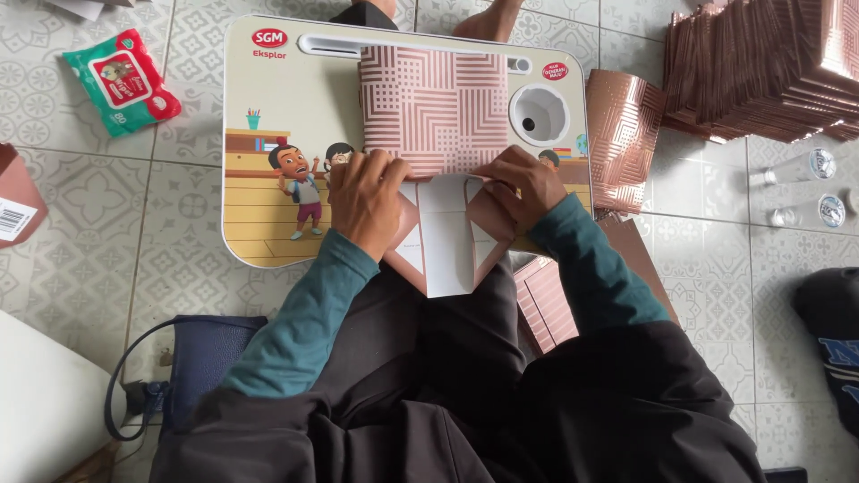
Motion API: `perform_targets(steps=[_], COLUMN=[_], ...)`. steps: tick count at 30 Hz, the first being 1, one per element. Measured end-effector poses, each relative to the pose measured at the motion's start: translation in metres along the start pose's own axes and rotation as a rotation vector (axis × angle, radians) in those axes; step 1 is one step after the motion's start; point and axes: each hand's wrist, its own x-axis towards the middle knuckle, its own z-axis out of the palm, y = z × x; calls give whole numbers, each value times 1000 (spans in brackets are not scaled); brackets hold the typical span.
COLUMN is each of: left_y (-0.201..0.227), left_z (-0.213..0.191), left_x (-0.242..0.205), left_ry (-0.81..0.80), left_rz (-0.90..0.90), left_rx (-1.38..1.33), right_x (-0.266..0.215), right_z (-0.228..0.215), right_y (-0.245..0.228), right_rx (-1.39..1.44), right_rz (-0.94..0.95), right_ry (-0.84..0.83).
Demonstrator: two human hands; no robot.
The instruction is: Folding a patterned paper sheet into a box using a small lap desk for support.
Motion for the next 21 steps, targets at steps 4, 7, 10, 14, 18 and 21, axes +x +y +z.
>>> perform_targets(steps=[4, 7, 10, 14, 18, 21], left_y=[14, 35, 45, 45, 45, 41], left_z=[-31, -57, -65, -55, -49, -40], left_x=[-11, -27, -41, -53, -56, -62], left_ry=[27, 71, 9, -19, -42, -68], left_rz=[142, 187, 160, 168, 132, 111], left_rx=[51, 120, 101, 118, 119, 76], right_x=[-10, -27, -28, -26, -5, 8], right_z=[-7, 1, 0, 23, 71, 95], right_y=[-39, -29, -38, -25, -55, -84], right_rx=[-54, -270, -500, -475, -315, -360], right_rz=[-131, -264, -311, -248, -268, -242], right_ry=[17, 84, 128, 118, 223, 218])
